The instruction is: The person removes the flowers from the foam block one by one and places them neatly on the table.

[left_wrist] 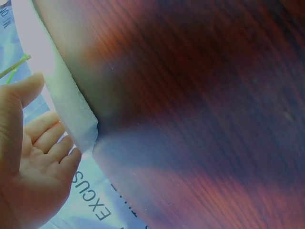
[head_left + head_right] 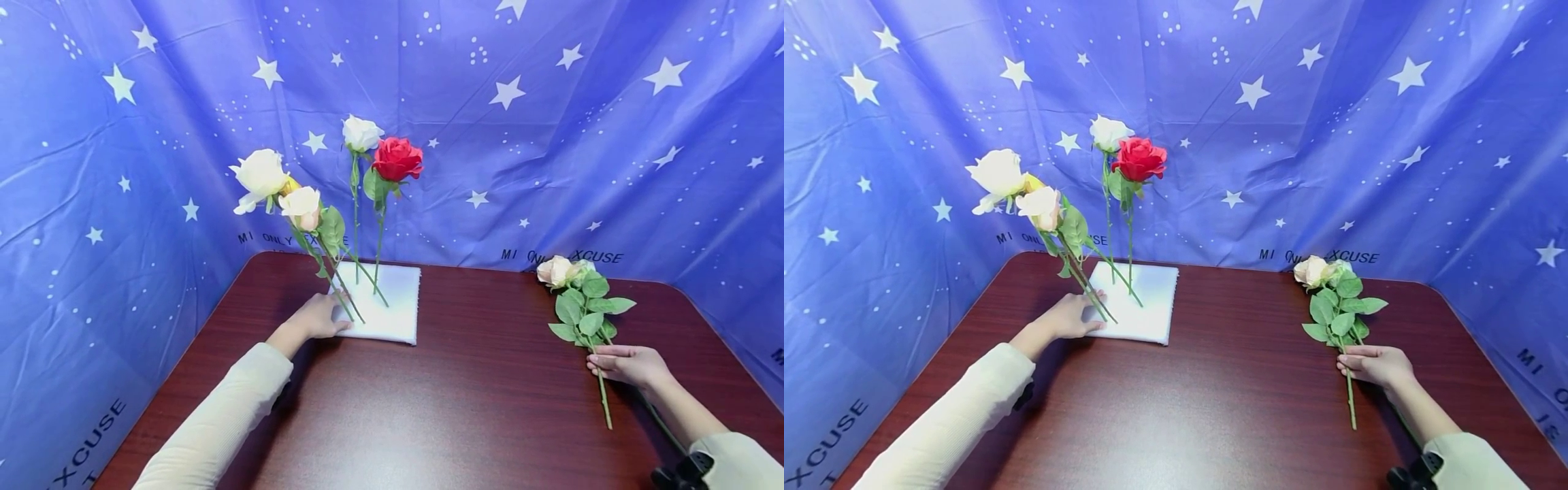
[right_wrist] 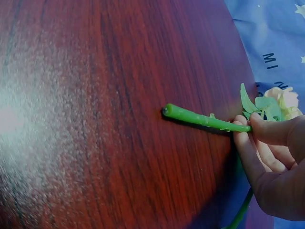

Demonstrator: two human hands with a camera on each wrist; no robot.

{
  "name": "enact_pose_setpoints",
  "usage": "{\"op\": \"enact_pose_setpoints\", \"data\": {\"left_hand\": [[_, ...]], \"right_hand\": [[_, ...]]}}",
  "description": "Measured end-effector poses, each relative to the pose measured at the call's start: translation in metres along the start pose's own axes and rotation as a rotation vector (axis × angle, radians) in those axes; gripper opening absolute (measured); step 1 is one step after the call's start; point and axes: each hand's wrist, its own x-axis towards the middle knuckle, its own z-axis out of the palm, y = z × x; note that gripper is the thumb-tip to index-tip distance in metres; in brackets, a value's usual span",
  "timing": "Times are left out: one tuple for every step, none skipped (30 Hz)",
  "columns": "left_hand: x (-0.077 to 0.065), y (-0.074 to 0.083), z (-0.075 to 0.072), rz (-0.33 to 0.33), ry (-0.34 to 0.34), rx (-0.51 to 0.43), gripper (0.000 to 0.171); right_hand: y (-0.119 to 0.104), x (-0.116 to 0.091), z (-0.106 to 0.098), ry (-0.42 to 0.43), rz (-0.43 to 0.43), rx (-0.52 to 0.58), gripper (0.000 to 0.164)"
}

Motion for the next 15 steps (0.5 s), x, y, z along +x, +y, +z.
{"op": "enact_pose_setpoints", "data": {"left_hand": [[0.0, 0.0, 0.0, 0.001, 0.002, 0.002, 0.058], [0.001, 0.0, 0.0, 0.003, 0.005, 0.005, 0.058], [0.001, -0.001, 0.0, 0.002, 0.005, 0.006, 0.058], [0.001, -0.001, 0.0, 0.002, 0.006, 0.005, 0.058], [0.001, -0.001, 0.0, 0.004, 0.008, 0.006, 0.058], [0.001, -0.001, 0.0, 0.01, 0.012, 0.01, 0.058], [0.001, -0.001, 0.0, 0.01, 0.012, 0.011, 0.058], [0.001, -0.001, 0.0, 0.008, 0.01, 0.007, 0.058], [0.001, -0.001, -0.001, 0.003, 0.005, 0.002, 0.058], [0.001, 0.0, -0.001, 0.003, 0.003, 0.004, 0.058], [0.001, 0.0, -0.001, 0.003, 0.001, 0.004, 0.058], [0.0, 0.0, -0.001, 0.001, -0.001, 0.002, 0.058], [0.0, 0.0, -0.001, -0.001, -0.004, -0.001, 0.058], [0.0, 0.001, -0.001, -0.004, -0.006, -0.007, 0.058], [-0.001, 0.001, -0.001, -0.003, -0.004, -0.008, 0.058]], "right_hand": [[-0.001, -0.001, 0.001, 0.01, -0.001, -0.013, 0.028], [-0.002, -0.001, 0.002, 0.029, -0.003, -0.04, 0.026], [-0.003, -0.002, 0.003, 0.052, -0.006, -0.071, 0.022], [-0.004, -0.003, 0.004, 0.076, -0.011, -0.11, 0.019], [-0.005, -0.004, 0.005, 0.097, -0.014, -0.148, 0.016], [-0.006, -0.005, 0.007, 0.119, -0.015, -0.182, 0.014], [-0.007, -0.006, 0.007, 0.137, -0.011, -0.205, 0.014], [-0.008, -0.007, 0.008, 0.157, -0.005, -0.227, 0.013], [-0.009, -0.009, 0.009, 0.17, 0.001, -0.242, 0.014], [-0.01, -0.01, 0.009, 0.181, 0.005, -0.254, 0.014], [-0.011, -0.011, 0.01, 0.193, 0.007, -0.267, 0.015], [-0.011, -0.013, 0.01, 0.204, 0.007, -0.278, 0.018], [-0.012, -0.014, 0.011, 0.216, 0.003, -0.297, 0.023], [-0.013, -0.015, 0.011, 0.231, -0.004, -0.325, 0.028], [-0.013, -0.016, 0.012, 0.241, -0.015, -0.348, 0.035]]}}
